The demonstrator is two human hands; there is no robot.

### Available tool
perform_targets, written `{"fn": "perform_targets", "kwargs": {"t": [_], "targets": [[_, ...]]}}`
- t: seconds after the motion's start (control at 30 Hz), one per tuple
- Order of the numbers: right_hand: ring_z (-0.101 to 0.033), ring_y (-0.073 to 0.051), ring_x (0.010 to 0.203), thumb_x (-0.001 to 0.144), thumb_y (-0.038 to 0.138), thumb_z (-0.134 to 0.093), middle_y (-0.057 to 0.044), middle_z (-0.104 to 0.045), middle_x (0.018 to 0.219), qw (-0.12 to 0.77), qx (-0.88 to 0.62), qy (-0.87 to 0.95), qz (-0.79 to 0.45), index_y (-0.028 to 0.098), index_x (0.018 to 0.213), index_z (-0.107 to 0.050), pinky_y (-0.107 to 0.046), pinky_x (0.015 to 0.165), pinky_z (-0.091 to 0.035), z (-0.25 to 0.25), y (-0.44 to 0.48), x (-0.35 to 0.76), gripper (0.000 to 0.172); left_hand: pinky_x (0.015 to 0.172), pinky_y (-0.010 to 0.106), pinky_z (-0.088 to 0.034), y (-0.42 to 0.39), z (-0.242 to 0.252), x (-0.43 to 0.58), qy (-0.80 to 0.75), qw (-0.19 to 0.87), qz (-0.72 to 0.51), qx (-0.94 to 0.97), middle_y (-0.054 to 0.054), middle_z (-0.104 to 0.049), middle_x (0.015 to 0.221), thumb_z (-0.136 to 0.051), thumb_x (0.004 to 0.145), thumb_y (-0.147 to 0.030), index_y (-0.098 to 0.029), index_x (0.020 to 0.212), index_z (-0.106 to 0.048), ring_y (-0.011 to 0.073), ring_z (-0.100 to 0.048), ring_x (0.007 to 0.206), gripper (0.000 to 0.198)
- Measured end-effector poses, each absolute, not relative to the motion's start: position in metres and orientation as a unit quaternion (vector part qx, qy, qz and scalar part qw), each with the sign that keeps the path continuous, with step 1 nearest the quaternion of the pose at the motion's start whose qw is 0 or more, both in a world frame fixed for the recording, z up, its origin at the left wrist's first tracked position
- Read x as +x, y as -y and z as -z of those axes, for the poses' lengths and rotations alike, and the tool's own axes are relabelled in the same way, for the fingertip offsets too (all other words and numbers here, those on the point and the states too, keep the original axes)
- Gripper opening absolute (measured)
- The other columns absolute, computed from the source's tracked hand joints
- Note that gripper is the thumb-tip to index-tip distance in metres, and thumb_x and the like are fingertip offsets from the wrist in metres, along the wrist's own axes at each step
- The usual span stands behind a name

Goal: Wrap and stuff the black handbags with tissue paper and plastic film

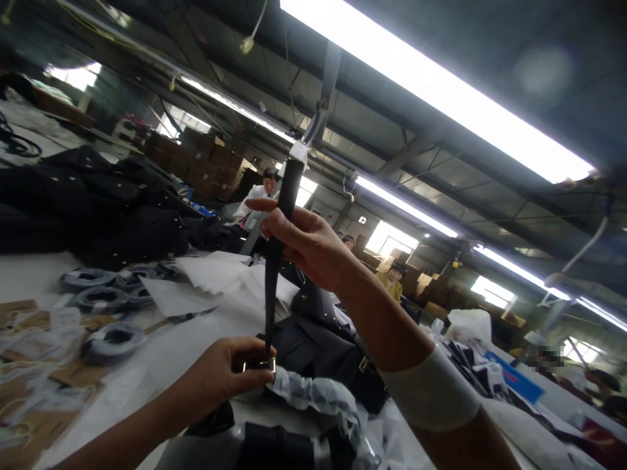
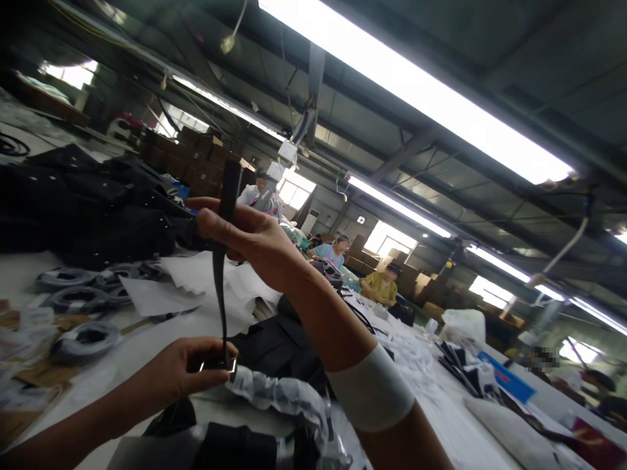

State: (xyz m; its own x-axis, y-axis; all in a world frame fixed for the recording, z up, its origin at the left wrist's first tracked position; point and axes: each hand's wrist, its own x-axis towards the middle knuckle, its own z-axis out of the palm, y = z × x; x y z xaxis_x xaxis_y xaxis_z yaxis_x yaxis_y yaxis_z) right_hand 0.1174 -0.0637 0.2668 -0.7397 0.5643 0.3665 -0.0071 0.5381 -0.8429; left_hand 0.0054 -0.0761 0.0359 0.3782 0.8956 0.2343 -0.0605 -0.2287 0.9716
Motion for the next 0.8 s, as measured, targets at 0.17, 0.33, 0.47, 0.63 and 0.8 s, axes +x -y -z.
{"fn": "perform_targets", "kwargs": {"t": [0.17,0.33,0.47,0.63,0.8], "targets": [[-0.057,-0.008,0.076,0.086,0.050,-0.075,0.003,-0.064,0.098,0.274,-0.130,0.795,-0.524,0.026,0.116,-0.074,-0.021,0.073,-0.049,-0.257,0.068,0.136,0.039,0.099,0.038,-0.049,0.078,-0.034,-0.009,-0.319,0.531,-0.418,0.664,0.004,-0.076,0.115,-0.079,0.078,-0.046,-0.022,0.121,-0.072,0.0318,-0.066,0.114,0.049],[-0.054,-0.011,0.077,0.092,0.056,-0.065,0.002,-0.061,0.082,0.307,-0.191,0.815,-0.453,0.023,0.112,-0.078,-0.022,0.077,-0.046,-0.236,0.070,0.165,0.040,0.102,0.037,-0.048,0.081,-0.027,-0.012,-0.292,0.552,-0.451,0.638,0.005,-0.074,0.121,-0.075,0.080,-0.049,-0.022,0.131,-0.062,0.0300,-0.065,0.118,0.059],[-0.053,-0.011,0.071,0.094,0.054,-0.064,0.000,-0.064,0.079,0.244,-0.262,0.826,-0.434,0.017,0.106,-0.078,-0.023,0.073,-0.044,-0.227,0.080,0.180,0.041,0.088,0.035,-0.053,0.079,-0.019,-0.010,-0.327,0.523,-0.460,0.639,0.005,-0.077,0.101,-0.079,0.075,-0.049,-0.020,0.107,-0.066,0.0297,-0.070,0.101,0.045],[-0.044,-0.009,0.054,0.094,0.039,-0.062,0.005,-0.051,0.060,0.124,-0.431,0.832,-0.327,0.015,0.104,-0.079,-0.019,0.050,-0.033,-0.210,0.097,0.186,0.031,0.079,0.034,-0.052,0.078,-0.010,-0.007,-0.369,0.475,-0.488,0.633,0.004,-0.076,0.094,-0.080,0.074,-0.046,-0.020,0.105,-0.070,0.0283,-0.071,0.091,0.042],[-0.045,-0.008,0.055,0.089,0.025,-0.061,0.004,-0.055,0.065,0.071,-0.479,0.830,-0.277,0.017,0.098,-0.079,-0.017,0.048,-0.033,-0.184,0.098,0.188,0.021,0.082,0.033,-0.053,0.079,0.001,-0.004,-0.353,0.485,-0.529,0.600,0.005,-0.077,0.099,-0.082,0.075,-0.048,-0.021,0.111,-0.068,0.0278,-0.071,0.094,0.048]]}}
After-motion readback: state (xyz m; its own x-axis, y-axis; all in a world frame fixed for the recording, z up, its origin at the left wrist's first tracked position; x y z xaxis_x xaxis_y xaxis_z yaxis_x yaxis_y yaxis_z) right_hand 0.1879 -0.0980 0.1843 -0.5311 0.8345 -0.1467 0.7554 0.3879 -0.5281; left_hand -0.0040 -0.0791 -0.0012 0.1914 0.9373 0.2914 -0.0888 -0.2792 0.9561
